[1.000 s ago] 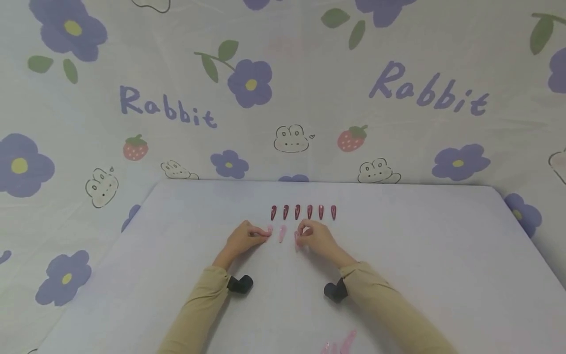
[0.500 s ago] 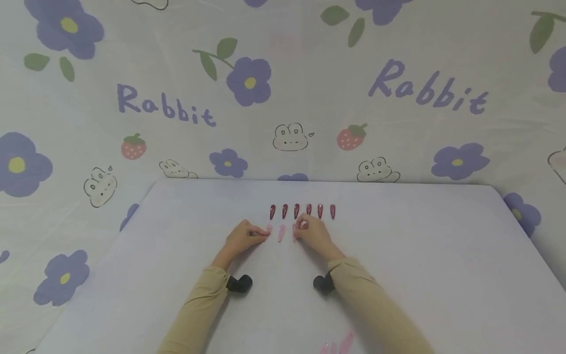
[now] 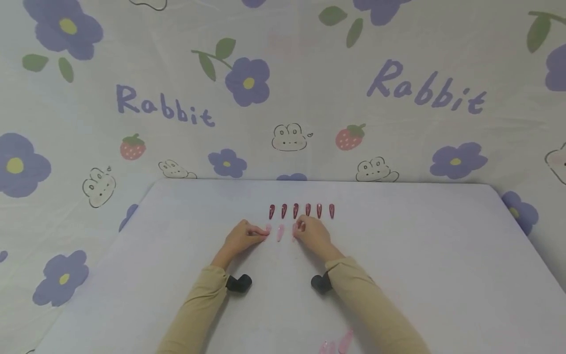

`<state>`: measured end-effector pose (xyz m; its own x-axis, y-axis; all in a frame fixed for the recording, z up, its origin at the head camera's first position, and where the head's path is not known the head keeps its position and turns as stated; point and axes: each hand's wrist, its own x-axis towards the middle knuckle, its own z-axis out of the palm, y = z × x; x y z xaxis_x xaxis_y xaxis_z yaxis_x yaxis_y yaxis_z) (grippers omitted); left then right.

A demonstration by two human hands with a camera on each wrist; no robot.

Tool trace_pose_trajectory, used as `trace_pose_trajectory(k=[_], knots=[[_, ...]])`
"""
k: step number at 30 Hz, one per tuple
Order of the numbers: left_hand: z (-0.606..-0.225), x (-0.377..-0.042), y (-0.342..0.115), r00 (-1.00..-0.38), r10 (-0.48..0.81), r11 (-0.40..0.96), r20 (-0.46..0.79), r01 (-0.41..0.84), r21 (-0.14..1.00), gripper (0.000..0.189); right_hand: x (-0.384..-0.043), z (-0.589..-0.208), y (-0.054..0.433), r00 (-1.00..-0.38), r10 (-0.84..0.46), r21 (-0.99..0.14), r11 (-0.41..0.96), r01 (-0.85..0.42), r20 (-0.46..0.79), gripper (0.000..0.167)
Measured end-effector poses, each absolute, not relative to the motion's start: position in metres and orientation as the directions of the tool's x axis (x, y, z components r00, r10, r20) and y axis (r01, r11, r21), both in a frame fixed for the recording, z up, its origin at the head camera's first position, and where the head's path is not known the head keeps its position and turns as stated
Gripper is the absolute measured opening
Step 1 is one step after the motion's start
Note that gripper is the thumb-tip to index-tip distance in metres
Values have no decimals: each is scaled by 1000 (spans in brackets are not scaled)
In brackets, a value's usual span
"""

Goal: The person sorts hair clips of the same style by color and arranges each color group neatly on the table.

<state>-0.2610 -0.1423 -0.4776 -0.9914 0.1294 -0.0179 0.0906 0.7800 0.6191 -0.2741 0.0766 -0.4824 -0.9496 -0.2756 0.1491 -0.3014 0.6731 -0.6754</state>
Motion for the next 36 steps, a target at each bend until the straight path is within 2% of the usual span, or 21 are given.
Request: trace_pose_trajectory(k=[17,27,36], knots=[[-479,-262,-144,-992,128,788,-13,94,608,16,-273,-480,76,-957,-250,-680,677,-282,148,19],[-478,-263,-142,-993,115,788,-33,71,611,16,-269,-475,77,-970,-223,-711,666,-224,96,19],[-476,-261,-143,-992,121,782,-40,70,619,16,-268,-477,78,-956,-290,-718,658,-227,37,45]])
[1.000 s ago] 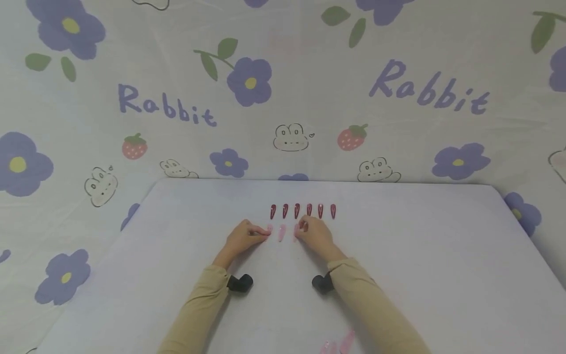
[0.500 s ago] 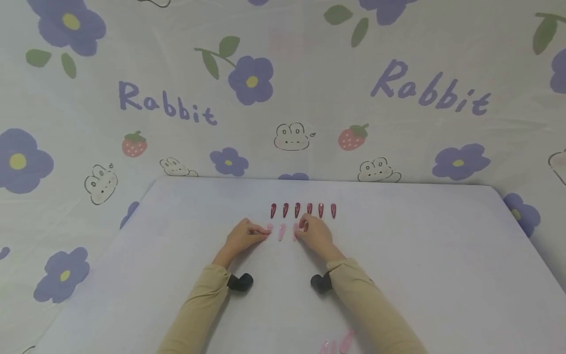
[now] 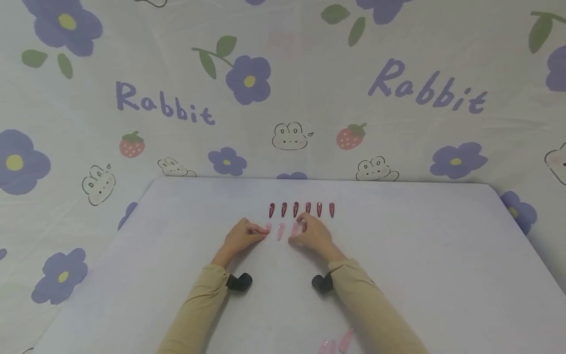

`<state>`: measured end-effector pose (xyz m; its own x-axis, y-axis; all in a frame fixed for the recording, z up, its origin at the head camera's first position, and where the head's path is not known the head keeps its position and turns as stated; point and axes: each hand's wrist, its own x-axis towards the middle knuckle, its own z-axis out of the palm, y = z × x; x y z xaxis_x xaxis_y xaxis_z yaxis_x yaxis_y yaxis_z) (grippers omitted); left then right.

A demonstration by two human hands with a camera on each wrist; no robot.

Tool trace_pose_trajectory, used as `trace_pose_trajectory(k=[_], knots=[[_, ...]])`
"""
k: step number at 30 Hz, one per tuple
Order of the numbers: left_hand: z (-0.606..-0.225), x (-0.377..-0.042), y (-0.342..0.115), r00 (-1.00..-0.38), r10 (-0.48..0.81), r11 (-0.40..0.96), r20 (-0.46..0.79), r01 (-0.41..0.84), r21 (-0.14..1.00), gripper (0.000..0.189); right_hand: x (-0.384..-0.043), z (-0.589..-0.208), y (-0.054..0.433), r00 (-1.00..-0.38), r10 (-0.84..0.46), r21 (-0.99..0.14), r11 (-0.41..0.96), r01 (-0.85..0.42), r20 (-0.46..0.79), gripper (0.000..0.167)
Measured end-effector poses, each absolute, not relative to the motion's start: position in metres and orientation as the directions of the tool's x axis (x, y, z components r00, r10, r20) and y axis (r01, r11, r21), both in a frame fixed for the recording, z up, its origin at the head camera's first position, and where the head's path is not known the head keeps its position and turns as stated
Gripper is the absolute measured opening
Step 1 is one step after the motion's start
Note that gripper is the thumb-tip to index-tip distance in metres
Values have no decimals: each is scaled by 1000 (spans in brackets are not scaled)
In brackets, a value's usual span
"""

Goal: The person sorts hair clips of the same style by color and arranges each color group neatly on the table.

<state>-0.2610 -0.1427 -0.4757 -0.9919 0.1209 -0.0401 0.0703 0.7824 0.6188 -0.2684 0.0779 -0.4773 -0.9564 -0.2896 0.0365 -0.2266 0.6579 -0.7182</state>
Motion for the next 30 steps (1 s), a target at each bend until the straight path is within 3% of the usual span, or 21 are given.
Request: trace_pose_trajectory(k=[16,30], knots=[[-478,-262,-141,-992,128,776,-21,87,625,16,-266,-472,80,-943,-327,-686,673,-277,60,52],[-476,-257,-142,-990,140,779,6,114,616,17,-257,-471,93,-915,-402,-820,511,-257,36,51]])
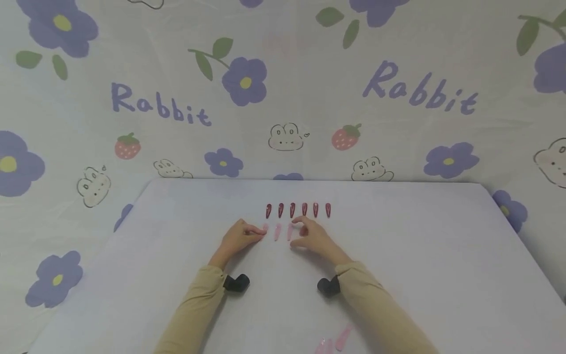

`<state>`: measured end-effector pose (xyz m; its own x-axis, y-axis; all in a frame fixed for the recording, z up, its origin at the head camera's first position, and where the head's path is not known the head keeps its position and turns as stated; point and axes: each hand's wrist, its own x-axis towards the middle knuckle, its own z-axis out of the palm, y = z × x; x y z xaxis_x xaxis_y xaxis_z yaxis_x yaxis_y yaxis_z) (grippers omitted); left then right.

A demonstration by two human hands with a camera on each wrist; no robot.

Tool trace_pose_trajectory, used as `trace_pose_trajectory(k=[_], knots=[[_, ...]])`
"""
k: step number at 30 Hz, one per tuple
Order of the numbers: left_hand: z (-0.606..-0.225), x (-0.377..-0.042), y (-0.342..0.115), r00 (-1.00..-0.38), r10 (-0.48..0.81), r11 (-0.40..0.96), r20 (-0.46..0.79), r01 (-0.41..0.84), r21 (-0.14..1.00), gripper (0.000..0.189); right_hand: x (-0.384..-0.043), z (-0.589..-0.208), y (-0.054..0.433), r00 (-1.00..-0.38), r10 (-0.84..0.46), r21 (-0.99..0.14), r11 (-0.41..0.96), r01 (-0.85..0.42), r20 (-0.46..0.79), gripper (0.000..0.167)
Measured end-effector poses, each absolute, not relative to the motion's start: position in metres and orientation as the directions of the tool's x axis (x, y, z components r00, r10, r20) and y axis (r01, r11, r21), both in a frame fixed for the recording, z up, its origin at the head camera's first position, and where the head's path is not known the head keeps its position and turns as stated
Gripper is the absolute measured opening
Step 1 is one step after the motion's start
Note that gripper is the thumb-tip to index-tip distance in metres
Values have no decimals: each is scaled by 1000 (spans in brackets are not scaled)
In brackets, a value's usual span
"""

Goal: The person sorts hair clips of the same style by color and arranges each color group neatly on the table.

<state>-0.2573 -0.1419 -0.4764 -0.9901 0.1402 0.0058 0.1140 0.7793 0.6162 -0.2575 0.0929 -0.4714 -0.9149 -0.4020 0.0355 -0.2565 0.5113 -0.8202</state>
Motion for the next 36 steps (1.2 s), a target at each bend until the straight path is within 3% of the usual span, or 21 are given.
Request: trace_pose_trajectory(k=[20,25,32,36], knots=[[-477,-259,-141,-992,128,789,6,106,606,17,-180,-422,123,-809,-546,-819,348,-457,219,34],[-478,-259,-139,-989,146,782,19,128,610,17,-156,-424,142,-719,-646,-816,253,-519,257,28],[-482,-262,-139,-990,137,791,16,119,600,17,-133,-449,161,-556,-805,-850,134,-509,206,25],[-483,-262,-141,-992,129,790,10,109,603,17,-119,-454,162,-532,-831,-855,150,-496,163,23]])
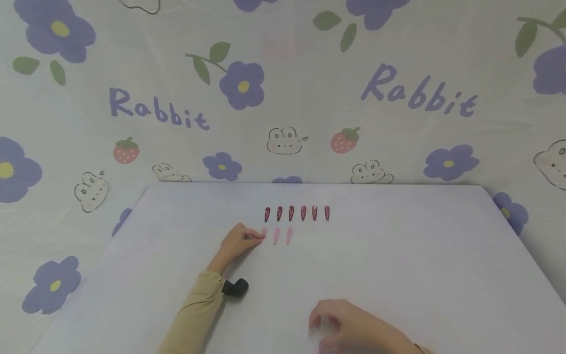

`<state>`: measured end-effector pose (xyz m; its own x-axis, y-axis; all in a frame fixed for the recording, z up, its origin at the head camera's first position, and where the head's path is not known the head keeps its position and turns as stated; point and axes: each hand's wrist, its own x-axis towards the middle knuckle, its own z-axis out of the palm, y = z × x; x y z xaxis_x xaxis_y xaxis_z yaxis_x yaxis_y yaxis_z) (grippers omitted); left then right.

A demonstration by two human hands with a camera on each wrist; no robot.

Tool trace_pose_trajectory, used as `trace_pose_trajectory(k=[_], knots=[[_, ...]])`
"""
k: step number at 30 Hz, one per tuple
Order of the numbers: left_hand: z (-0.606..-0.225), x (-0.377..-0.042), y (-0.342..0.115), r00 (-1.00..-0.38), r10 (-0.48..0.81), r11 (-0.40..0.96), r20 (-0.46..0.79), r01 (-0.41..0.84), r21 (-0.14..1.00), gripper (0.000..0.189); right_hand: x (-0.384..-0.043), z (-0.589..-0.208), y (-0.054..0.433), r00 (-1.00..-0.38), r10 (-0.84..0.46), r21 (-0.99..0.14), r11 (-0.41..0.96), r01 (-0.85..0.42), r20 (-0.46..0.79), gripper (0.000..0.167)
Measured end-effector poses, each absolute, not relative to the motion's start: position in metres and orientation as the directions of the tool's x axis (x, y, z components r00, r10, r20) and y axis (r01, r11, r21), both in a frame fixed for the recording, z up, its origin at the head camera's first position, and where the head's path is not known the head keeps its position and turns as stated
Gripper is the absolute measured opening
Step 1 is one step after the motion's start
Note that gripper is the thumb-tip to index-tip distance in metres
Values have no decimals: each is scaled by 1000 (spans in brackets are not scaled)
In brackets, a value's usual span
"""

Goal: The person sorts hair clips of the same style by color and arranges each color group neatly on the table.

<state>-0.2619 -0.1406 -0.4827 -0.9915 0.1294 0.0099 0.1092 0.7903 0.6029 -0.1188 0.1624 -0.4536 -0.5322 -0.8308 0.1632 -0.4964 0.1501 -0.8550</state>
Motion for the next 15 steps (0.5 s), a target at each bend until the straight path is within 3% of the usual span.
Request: trace_pose_trajectory(k=[5,11,15], knots=[[-481,-261,-141,-993,122,791,10,103,604,17,-107,-457,163,-571,-816,-880,209,-427,84,24],[-478,-260,-141,-993,121,795,6,101,598,17,-102,-463,159,-579,-808,-815,264,-515,104,20],[-477,-258,-140,-992,126,796,10,108,595,17,-101,-466,157,-592,-803,-822,288,-492,73,16]])
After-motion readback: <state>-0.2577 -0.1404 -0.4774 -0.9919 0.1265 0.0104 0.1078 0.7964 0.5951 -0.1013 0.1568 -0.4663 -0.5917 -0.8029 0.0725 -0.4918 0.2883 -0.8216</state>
